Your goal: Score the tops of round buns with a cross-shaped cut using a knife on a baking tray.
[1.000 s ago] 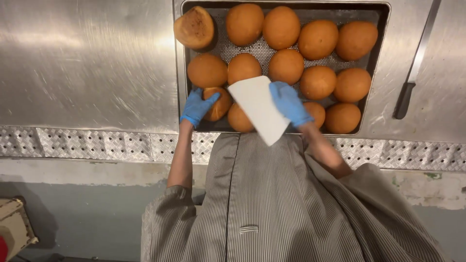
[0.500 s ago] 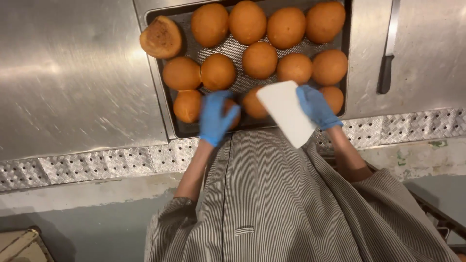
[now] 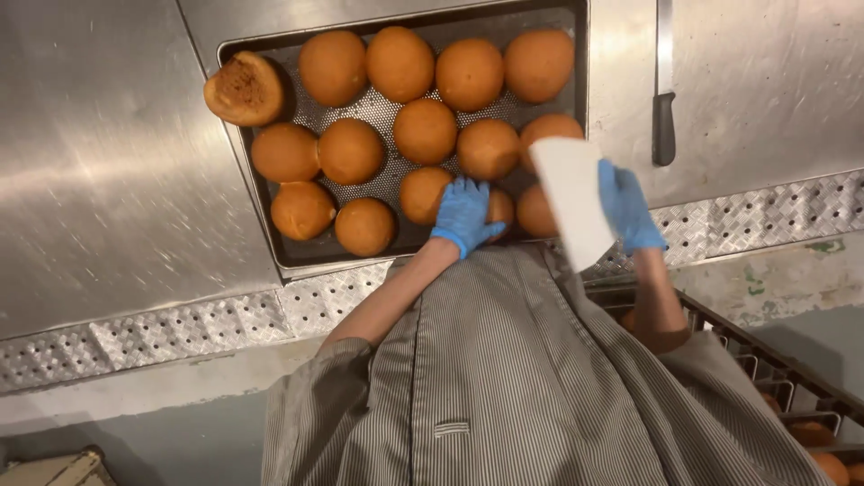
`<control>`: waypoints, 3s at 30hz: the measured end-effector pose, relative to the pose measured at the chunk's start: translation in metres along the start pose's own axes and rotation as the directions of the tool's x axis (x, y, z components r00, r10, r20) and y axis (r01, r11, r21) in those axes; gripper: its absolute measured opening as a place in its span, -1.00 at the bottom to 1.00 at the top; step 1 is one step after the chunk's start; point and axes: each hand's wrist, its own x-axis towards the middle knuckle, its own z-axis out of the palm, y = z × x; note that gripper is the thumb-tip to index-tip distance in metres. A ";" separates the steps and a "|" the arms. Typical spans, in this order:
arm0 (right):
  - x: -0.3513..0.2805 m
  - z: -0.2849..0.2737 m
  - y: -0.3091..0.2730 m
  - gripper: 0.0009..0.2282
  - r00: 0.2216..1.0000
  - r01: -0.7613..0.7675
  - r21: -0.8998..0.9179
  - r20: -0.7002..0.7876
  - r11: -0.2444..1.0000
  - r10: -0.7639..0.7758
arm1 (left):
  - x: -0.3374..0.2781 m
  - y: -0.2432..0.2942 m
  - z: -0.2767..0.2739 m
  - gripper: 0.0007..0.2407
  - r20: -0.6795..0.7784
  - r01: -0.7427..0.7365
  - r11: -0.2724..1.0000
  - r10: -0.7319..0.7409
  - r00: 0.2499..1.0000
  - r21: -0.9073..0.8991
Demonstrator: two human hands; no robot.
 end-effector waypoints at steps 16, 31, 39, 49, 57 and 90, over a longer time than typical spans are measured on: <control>0.050 0.047 0.055 -0.48 0.904 0.261 -0.026 0.357 0.965 -0.234 | -0.014 -0.006 -0.016 -0.21 0.247 0.334 0.723 -0.228 0.942 -0.604; 0.115 -0.024 0.046 -0.28 0.953 -0.272 0.259 0.208 0.927 0.221 | -0.072 -0.008 -0.092 -0.40 0.311 -0.166 -0.955 -0.240 0.919 -0.246; 0.359 0.003 0.115 -0.60 0.862 0.226 0.284 -0.505 0.932 -0.055 | -0.052 0.017 -0.083 -0.39 -0.295 0.006 -0.989 0.049 0.954 -0.146; 0.149 0.000 0.130 -0.44 0.901 -0.095 -0.418 -0.422 0.903 -0.101 | -0.050 0.036 -0.200 -0.48 -0.104 -0.271 -0.657 -0.282 0.954 -0.703; 0.041 -0.034 0.049 -0.58 0.873 -0.009 -0.272 -0.471 0.962 -0.125 | -0.056 0.034 -0.244 -0.29 0.265 -0.073 -0.981 -0.120 0.957 -0.181; -0.152 0.069 -0.150 -0.47 0.667 0.675 -0.281 -0.164 0.682 -0.727 | -0.057 -0.059 -0.201 -0.37 -0.340 -0.093 -0.946 0.019 0.940 -0.310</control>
